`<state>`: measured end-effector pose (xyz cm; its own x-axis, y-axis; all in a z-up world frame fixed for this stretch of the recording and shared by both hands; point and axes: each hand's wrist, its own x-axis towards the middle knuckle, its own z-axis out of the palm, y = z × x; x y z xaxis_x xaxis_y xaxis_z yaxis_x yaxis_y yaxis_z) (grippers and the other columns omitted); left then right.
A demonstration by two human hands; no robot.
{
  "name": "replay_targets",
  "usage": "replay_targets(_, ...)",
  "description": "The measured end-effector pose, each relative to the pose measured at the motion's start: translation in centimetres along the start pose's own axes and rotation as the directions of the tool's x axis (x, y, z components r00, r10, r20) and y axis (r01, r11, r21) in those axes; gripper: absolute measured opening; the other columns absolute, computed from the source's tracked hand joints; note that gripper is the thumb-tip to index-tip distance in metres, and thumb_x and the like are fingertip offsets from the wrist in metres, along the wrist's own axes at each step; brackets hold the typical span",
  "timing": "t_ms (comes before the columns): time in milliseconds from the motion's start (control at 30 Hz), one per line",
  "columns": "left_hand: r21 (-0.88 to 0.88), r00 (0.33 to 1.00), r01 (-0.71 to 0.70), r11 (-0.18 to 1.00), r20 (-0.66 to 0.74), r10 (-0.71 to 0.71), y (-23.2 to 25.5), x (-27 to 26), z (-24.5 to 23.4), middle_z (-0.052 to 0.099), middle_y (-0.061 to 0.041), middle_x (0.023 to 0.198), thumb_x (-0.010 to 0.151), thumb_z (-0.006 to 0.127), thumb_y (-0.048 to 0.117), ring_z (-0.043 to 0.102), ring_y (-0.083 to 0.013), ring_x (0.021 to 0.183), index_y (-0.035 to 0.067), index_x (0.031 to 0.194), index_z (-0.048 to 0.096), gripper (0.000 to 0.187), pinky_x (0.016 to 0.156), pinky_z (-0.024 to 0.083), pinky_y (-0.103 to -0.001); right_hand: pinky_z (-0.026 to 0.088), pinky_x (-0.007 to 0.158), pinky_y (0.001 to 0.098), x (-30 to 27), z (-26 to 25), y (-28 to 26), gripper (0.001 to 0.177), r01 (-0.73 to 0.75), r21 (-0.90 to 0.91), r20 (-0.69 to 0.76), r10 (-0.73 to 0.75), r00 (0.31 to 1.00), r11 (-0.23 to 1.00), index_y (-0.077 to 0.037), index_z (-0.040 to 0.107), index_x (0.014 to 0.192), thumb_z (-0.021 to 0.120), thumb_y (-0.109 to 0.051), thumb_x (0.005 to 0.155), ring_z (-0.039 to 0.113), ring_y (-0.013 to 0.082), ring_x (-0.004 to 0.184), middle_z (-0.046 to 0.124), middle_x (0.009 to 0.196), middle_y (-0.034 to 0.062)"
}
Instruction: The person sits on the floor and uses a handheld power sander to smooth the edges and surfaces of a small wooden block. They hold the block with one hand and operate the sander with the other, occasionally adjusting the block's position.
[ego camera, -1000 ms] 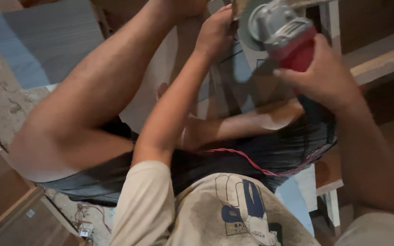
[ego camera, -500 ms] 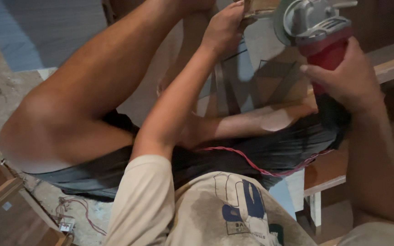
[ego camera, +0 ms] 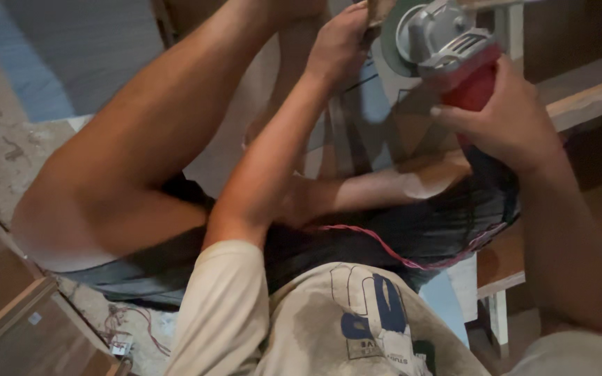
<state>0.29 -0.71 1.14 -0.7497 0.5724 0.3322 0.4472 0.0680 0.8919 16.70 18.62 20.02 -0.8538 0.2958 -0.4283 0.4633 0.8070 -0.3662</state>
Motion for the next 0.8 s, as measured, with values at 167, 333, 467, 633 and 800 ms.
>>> replay_targets(167,0.028,0.999,0.044,0.999,0.012,-0.044,0.0,0.0,0.1,0.071,-0.013,0.119,0.092,0.068,0.005,0.065,-0.0361,0.116,0.010,0.116,0.069,0.024,0.096,0.055,-0.043,0.055,0.092,0.0490,-0.3,-0.1,2.6,0.086,0.021,-0.009,-0.049,-0.022,0.999,1.000,0.004,0.053,0.140,0.090,-0.045,0.080,0.068,0.0429,0.109,0.068,0.122,0.0286)
replay_targets(333,0.037,0.999,0.045,0.998,0.019,-0.046,0.8,0.2,-0.4,0.071,-0.013,0.122,0.093,0.067,0.004,0.066,-0.0366,0.115,0.009,0.119,0.069,0.026,0.095,0.055,-0.042,0.054,0.092,0.0497,-0.4,-0.7,4.7,0.087,-0.005,-0.028,-0.087,0.003,0.996,1.000,0.005,0.053,0.141,0.090,-0.048,0.082,0.068,0.0439,0.109,0.068,0.122,0.0285)
replay_targets(467,-0.016,0.996,0.083,0.996,0.027,-0.082,1.4,0.1,-0.7,0.071,-0.013,0.123,0.096,0.066,0.003,0.069,-0.0349,0.115,0.010,0.119,0.070,0.025,0.096,0.057,-0.040,0.054,0.094,0.0492,-0.5,-0.7,7.5,0.083,0.099,-0.001,-0.142,-0.098,0.985,0.995,0.003,0.054,0.141,0.089,-0.048,0.084,0.068,0.0420,0.114,0.068,0.126,0.0261)
replay_targets(633,0.025,0.996,0.079,0.997,0.043,-0.080,1.4,0.3,-0.7,0.072,-0.014,0.120,0.094,0.069,0.006,0.069,-0.0358,0.111,0.010,0.119,0.071,0.025,0.093,0.057,-0.040,0.054,0.092,0.0508,-0.4,-1.5,11.5,0.086,0.023,-0.115,-0.210,-0.047,0.976,0.993,0.006,0.054,0.140,0.092,-0.046,0.082,0.067,0.0434,0.111,0.066,0.124,0.0296)
replay_targets(800,-0.003,0.990,0.126,0.992,0.069,-0.126,0.9,0.5,-0.6,0.072,-0.013,0.118,0.093,0.069,0.006,0.071,-0.0345,0.108,0.009,0.117,0.070,0.023,0.093,0.057,-0.039,0.054,0.103,0.0468,-0.7,-2.2,11.6,0.079,0.062,0.071,-0.214,-0.045,0.976,0.996,0.002,0.054,0.140,0.089,-0.048,0.089,0.068,0.0373,0.123,0.068,0.129,0.0225)
